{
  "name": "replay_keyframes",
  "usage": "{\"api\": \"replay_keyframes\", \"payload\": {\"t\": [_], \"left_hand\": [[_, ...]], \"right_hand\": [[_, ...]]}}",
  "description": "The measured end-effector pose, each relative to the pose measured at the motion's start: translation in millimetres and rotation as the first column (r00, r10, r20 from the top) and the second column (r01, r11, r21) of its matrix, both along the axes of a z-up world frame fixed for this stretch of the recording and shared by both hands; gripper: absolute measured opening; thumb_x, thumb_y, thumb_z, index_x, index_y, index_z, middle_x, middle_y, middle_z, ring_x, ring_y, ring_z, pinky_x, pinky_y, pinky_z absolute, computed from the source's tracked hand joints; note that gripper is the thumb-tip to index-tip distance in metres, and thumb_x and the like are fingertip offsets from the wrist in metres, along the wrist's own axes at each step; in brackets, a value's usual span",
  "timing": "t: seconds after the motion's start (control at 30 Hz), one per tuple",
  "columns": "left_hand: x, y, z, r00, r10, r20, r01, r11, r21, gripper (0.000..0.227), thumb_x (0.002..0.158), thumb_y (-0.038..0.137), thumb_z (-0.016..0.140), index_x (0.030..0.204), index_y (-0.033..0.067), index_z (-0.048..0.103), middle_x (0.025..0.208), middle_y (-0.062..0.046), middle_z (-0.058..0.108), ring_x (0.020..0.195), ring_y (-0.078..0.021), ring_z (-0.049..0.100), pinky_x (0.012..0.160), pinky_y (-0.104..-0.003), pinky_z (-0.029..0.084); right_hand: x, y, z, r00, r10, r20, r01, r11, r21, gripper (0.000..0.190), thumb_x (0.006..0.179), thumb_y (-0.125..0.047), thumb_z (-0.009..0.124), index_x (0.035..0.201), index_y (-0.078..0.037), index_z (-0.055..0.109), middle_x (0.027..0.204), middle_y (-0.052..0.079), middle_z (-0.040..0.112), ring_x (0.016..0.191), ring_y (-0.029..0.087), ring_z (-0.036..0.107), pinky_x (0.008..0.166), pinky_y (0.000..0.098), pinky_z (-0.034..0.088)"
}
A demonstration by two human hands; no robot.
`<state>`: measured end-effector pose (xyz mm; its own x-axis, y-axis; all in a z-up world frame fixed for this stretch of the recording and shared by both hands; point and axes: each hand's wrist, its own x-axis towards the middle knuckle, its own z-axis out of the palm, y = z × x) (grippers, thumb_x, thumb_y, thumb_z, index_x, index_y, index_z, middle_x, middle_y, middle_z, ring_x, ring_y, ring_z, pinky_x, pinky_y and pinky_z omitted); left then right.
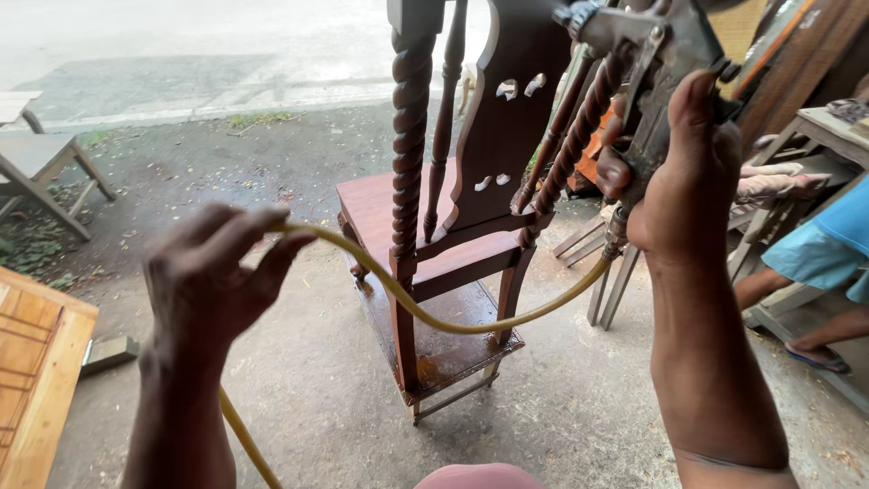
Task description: The person uses a spray gun to apply a finish to a wooden chair. They systematically cover the legs, seat, and backrest, moving around the chair to ensure even coverage on all sides.
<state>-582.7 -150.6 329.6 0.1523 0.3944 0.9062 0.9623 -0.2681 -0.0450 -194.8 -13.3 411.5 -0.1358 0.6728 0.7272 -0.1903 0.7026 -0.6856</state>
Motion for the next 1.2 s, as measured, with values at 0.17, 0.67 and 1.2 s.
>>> {"api": "replay_keyframes", "payload": {"t": [0.17, 0.67, 1.2], "left_hand": [[12.7, 36.6, 17.1, 0.985, -0.172, -0.024, 0.174, 0.982, 0.069, 0.024, 0.097, 0.034, 0.085, 0.1, 0.0115, 0.078, 0.089, -0.004, 0.076, 0.07, -0.0106, 0.067, 0.05, -0.023, 0.048], [61.5, 44.7, -14.8, 0.928, -0.273, 0.252, 0.313, 0.94, -0.134, 0.022, 0.084, 0.028, 0.086, 0.097, 0.0134, 0.078, 0.078, -0.001, 0.07, 0.059, -0.0144, 0.065, 0.052, -0.031, 0.053], [114.3, 58.1, -79.3, 0.762, -0.417, 0.495, 0.582, 0.777, -0.241, 0.016, 0.089, 0.013, 0.078, 0.103, 0.0066, 0.077, 0.087, -0.006, 0.073, 0.069, -0.0182, 0.071, 0.06, -0.032, 0.058]], "right_hand": [[4.7, 13.1, 35.0, 0.996, -0.085, 0.036, 0.082, 0.993, 0.082, 0.063, 0.108, -0.062, 0.052, 0.109, 0.001, 0.055, 0.086, 0.01, 0.06, 0.058, 0.015, 0.053, 0.05, 0.0315, 0.044], [61.2, 70.2, 64.3, 0.937, -0.347, 0.044, 0.335, 0.926, 0.171, 0.051, 0.12, -0.046, 0.043, 0.095, -0.001, 0.049, 0.082, 0.011, 0.06, 0.06, 0.015, 0.056, 0.051, 0.0321, 0.043], [94.9, 88.2, 51.5, 0.619, -0.727, 0.297, 0.584, 0.679, 0.445, 0.044, 0.118, -0.046, 0.039, 0.104, -0.007, 0.054, 0.079, 0.005, 0.059, 0.062, 0.012, 0.056, 0.058, 0.0296, 0.047]]}}
